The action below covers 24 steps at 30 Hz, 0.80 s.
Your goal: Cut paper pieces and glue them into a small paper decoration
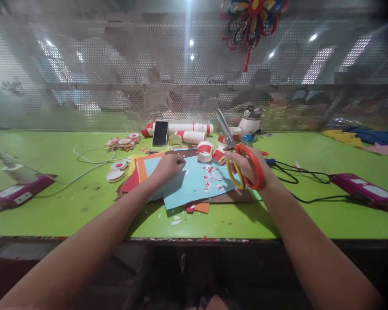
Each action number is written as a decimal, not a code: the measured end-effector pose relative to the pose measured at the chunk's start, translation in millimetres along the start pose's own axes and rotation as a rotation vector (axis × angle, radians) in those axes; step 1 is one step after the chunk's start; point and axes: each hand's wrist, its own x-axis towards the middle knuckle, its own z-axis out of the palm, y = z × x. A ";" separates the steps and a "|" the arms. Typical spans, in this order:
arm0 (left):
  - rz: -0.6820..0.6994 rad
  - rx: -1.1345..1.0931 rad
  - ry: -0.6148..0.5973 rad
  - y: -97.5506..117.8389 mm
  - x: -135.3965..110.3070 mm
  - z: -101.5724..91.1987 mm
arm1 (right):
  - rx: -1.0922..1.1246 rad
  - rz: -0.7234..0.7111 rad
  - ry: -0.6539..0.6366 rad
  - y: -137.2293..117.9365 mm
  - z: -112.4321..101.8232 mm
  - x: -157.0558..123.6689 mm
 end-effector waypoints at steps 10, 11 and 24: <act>0.285 0.018 -0.181 42.2 -5.8 24.8 | 0.043 0.026 0.136 10.4 -1.0 7.9; 0.299 0.021 -0.182 41.6 -7.2 25.6 | 0.047 0.028 0.142 8.9 -1.6 7.7; 0.257 -0.101 -0.190 27.8 -8.1 5.5 | 0.054 0.050 0.142 10.3 3.0 6.5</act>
